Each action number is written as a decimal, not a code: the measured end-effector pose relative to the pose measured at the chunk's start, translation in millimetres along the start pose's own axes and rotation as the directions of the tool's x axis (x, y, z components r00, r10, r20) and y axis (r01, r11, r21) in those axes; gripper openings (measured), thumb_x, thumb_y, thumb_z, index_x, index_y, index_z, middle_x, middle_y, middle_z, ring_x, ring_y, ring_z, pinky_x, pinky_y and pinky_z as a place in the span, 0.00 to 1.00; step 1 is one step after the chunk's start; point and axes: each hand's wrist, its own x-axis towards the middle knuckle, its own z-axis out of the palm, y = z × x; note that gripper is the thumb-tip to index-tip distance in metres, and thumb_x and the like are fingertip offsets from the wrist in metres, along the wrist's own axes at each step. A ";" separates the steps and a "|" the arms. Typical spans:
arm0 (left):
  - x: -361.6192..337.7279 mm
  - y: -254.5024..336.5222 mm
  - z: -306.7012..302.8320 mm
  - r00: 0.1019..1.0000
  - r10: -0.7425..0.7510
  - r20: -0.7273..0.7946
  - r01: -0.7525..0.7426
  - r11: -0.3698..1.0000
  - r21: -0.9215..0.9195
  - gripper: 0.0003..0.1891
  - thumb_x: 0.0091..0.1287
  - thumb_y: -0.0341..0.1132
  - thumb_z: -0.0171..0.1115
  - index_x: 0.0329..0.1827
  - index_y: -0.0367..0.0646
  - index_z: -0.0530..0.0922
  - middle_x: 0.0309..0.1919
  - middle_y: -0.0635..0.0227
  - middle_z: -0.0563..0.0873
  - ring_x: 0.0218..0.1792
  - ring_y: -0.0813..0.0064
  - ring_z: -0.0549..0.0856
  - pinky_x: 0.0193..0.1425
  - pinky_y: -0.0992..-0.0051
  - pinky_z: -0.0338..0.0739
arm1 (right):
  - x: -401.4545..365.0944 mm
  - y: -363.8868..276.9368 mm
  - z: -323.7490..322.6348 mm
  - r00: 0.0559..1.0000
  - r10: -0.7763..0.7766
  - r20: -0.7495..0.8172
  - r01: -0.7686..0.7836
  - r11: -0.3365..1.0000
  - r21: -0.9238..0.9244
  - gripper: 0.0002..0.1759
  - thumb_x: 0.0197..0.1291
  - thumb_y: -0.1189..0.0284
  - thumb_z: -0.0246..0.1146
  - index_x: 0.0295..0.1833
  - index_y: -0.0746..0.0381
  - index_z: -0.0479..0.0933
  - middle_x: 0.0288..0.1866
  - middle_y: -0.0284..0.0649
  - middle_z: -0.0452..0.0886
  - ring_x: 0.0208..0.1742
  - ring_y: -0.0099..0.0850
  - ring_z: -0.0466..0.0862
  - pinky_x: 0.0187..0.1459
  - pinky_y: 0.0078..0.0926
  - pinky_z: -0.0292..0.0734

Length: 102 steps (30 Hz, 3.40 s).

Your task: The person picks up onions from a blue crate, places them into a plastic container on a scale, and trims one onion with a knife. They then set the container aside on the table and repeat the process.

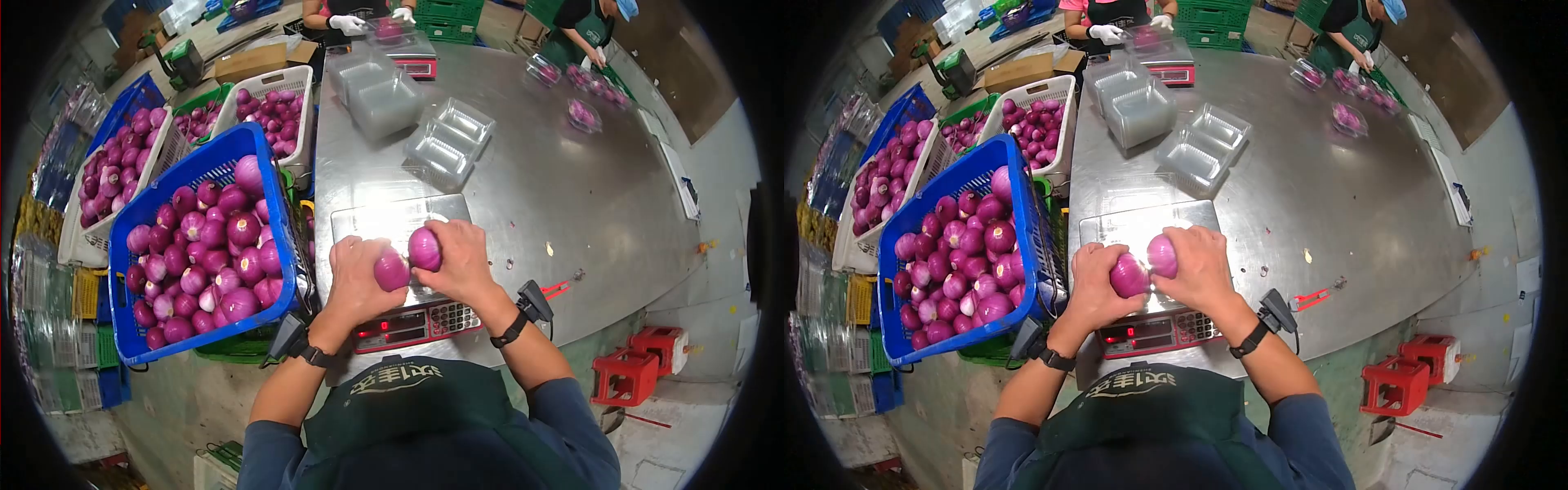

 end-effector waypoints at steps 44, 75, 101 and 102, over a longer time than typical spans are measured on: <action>-65.3 -14.0 25.9 0.584 -0.628 0.515 0.575 -0.128 -0.808 0.09 0.65 0.19 0.64 0.40 0.42 0.73 0.30 0.62 0.84 0.27 0.69 0.84 0.25 0.77 0.74 | -94.9 44.0 -3.9 0.652 0.474 0.592 -0.709 0.105 0.697 0.26 0.64 0.82 0.66 0.66 0.75 0.68 0.33 0.42 0.83 0.28 0.29 0.85 0.28 0.25 0.79; -14.1 56.9 19.2 0.596 -0.751 0.284 0.636 0.225 -0.738 0.14 0.69 0.28 0.70 0.56 0.36 0.82 0.34 0.67 0.88 0.28 0.82 0.81 0.37 0.78 0.81 | 59.3 468.3 -122.8 0.470 0.820 -0.327 -0.687 0.572 0.448 0.35 0.59 0.61 0.74 0.69 0.66 0.77 0.62 0.49 0.87 0.63 0.40 0.85 0.63 0.35 0.78; -40.2 -178.8 -251.1 0.891 -0.423 -0.163 0.453 0.823 0.343 0.19 0.58 0.33 0.76 0.52 0.37 0.84 0.40 0.57 0.89 0.42 0.60 0.89 0.51 0.65 0.83 | 160.3 207.3 122.2 0.910 0.393 0.135 -0.384 0.919 -0.090 0.15 0.54 0.67 0.77 0.33 0.64 0.79 0.33 0.52 0.86 0.38 0.51 0.87 0.43 0.45 0.80; -32.8 -193.9 -239.6 0.948 -0.297 -0.115 0.316 0.834 0.453 0.21 0.53 0.33 0.76 0.51 0.39 0.84 0.43 0.53 0.87 0.48 0.50 0.86 0.57 0.57 0.81 | 159.1 200.9 119.7 0.889 0.449 0.091 -0.443 0.893 -0.076 0.16 0.54 0.67 0.78 0.31 0.65 0.78 0.32 0.51 0.85 0.36 0.50 0.86 0.40 0.44 0.80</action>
